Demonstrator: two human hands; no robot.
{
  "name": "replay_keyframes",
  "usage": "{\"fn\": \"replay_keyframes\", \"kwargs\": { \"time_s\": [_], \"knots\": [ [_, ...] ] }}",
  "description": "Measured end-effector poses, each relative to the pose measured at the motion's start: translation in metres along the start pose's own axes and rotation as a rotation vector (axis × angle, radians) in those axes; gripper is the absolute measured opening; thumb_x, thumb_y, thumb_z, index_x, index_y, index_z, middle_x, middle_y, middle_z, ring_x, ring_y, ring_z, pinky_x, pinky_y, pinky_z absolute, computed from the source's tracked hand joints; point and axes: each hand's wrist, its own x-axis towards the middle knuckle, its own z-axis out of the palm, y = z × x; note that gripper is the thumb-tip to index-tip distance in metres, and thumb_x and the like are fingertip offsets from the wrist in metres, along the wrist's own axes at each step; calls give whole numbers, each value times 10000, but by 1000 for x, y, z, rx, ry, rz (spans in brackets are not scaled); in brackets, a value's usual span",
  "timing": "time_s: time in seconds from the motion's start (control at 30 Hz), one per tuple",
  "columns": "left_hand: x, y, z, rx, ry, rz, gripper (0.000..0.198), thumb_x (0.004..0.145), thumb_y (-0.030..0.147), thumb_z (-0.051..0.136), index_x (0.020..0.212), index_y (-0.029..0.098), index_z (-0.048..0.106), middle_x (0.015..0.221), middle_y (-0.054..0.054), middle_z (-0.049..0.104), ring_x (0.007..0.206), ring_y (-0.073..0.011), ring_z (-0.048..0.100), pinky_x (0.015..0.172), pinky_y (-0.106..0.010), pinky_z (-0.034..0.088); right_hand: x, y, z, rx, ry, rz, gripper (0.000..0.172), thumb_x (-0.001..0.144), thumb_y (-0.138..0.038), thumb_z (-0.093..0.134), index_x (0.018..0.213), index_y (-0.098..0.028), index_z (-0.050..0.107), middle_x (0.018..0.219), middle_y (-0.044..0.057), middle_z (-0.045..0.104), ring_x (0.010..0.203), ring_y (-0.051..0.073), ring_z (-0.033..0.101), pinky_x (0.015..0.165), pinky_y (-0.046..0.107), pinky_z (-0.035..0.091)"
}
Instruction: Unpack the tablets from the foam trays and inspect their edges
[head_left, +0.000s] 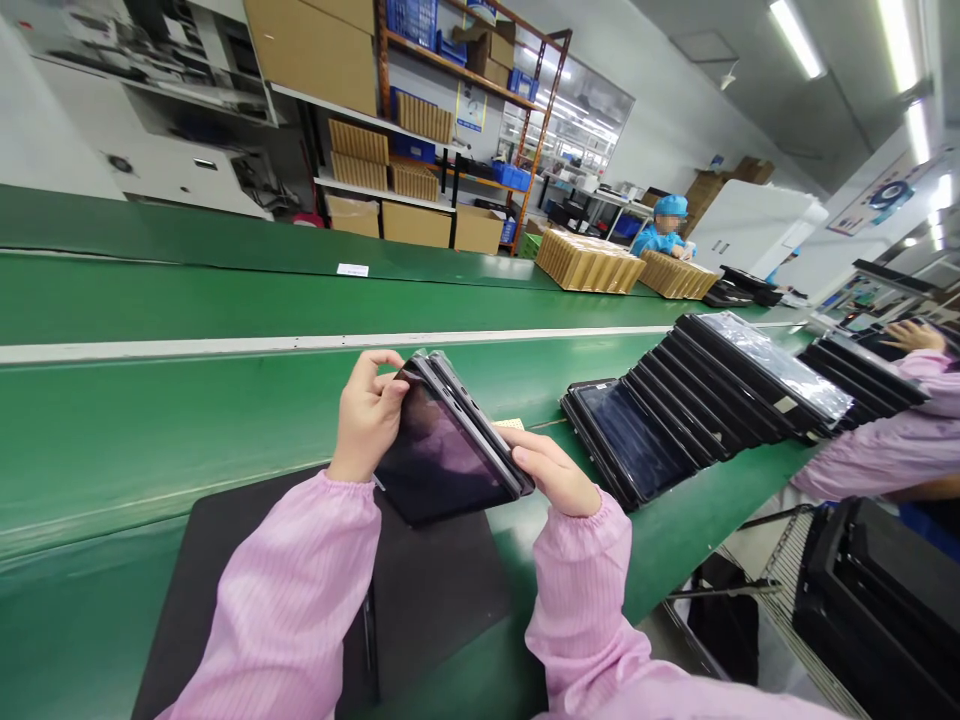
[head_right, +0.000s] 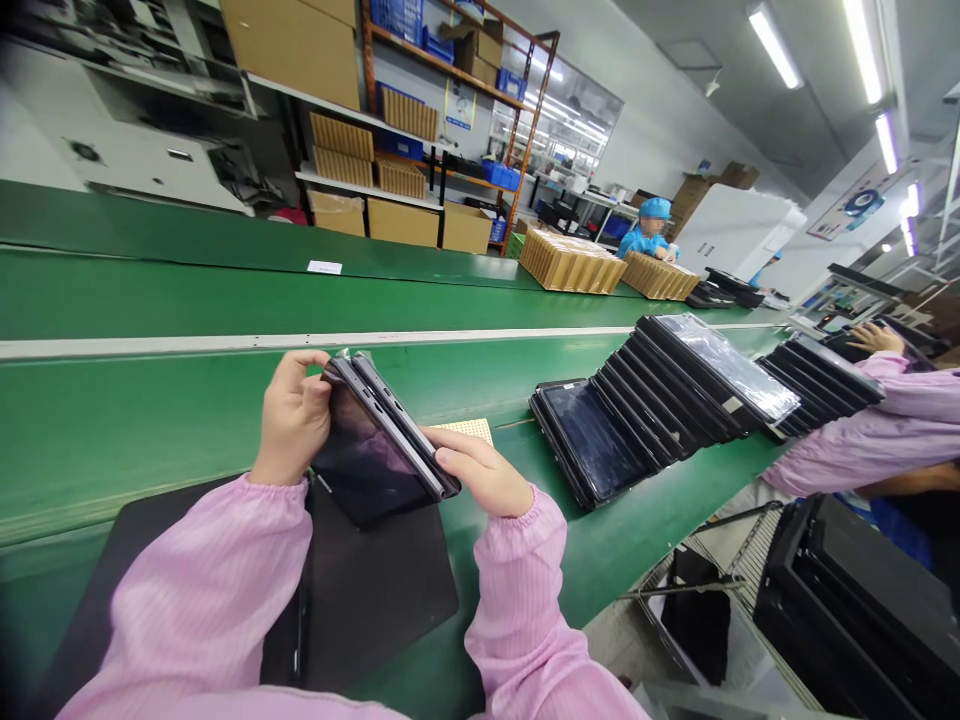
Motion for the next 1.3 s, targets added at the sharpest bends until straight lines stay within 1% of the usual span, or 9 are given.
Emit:
{"fn": "replay_keyframes", "kwargs": {
  "time_s": [0.1,0.23,0.33,0.5,0.63,0.87,1.0,1.1,1.3],
  "knots": [
    [2,-2,-3,-16,-30,-10,688,618,919,541,729,240,541,514,50,452,455,-131,380,432,-273,306,2,2,0,15,2,22,573,929,-670,532,1248,-233,720,1325,48,693,1320,262,570,1169,377,381],
    [3,-1,-5,-75,-89,-41,691,600,922,552,728,243,532,591,14,534,515,-160,492,486,-289,402,5,-1,4,-62,-62,54,643,937,-704,476,1249,-197,717,1281,75,714,1263,261,613,1141,382,417],
    [3,2,-5,-61,-101,-53,665,635,905,543,711,245,522,588,11,522,526,-171,503,489,-293,414,4,-5,6,-24,-99,24,667,944,-710,455,1282,-185,693,1314,83,693,1276,263,599,1153,385,397],
    [5,5,-6,65,-96,-12,696,681,923,444,559,238,466,509,26,416,497,-149,400,462,-283,347,2,-4,7,25,-51,38,646,939,-711,461,1268,-206,693,1277,57,707,1236,263,611,1141,397,403],
    [5,5,-6,68,-119,-31,747,681,935,406,534,213,528,522,-7,477,517,-161,425,483,-294,347,4,5,7,116,-17,71,637,920,-722,473,1193,-206,728,1222,51,726,1203,259,621,1144,403,393],
    [4,12,-7,137,-105,-28,788,637,977,367,447,216,440,432,4,369,476,-145,345,444,-293,281,4,12,1,184,-50,171,612,867,-694,502,1159,-207,731,1091,34,753,994,249,676,941,383,510],
    [4,18,-5,154,-109,-18,779,646,970,372,462,216,442,454,12,340,473,-126,284,425,-293,229,4,9,-1,196,-61,106,490,855,-536,491,1079,-185,748,1066,50,755,1088,277,652,999,390,465],
    [4,18,-5,156,-107,-20,779,646,972,364,468,218,449,462,17,334,467,-123,281,428,-294,238,3,10,-2,182,-56,110,494,810,-457,455,1093,-173,742,1083,61,753,1148,297,630,1040,415,442],
    [4,16,-6,188,-74,-22,719,728,900,365,435,252,260,437,38,231,452,-111,203,429,-301,194,8,9,2,131,-33,66,508,846,-475,439,1121,-173,740,1135,57,750,1188,299,622,1052,418,457]
  ]
}}
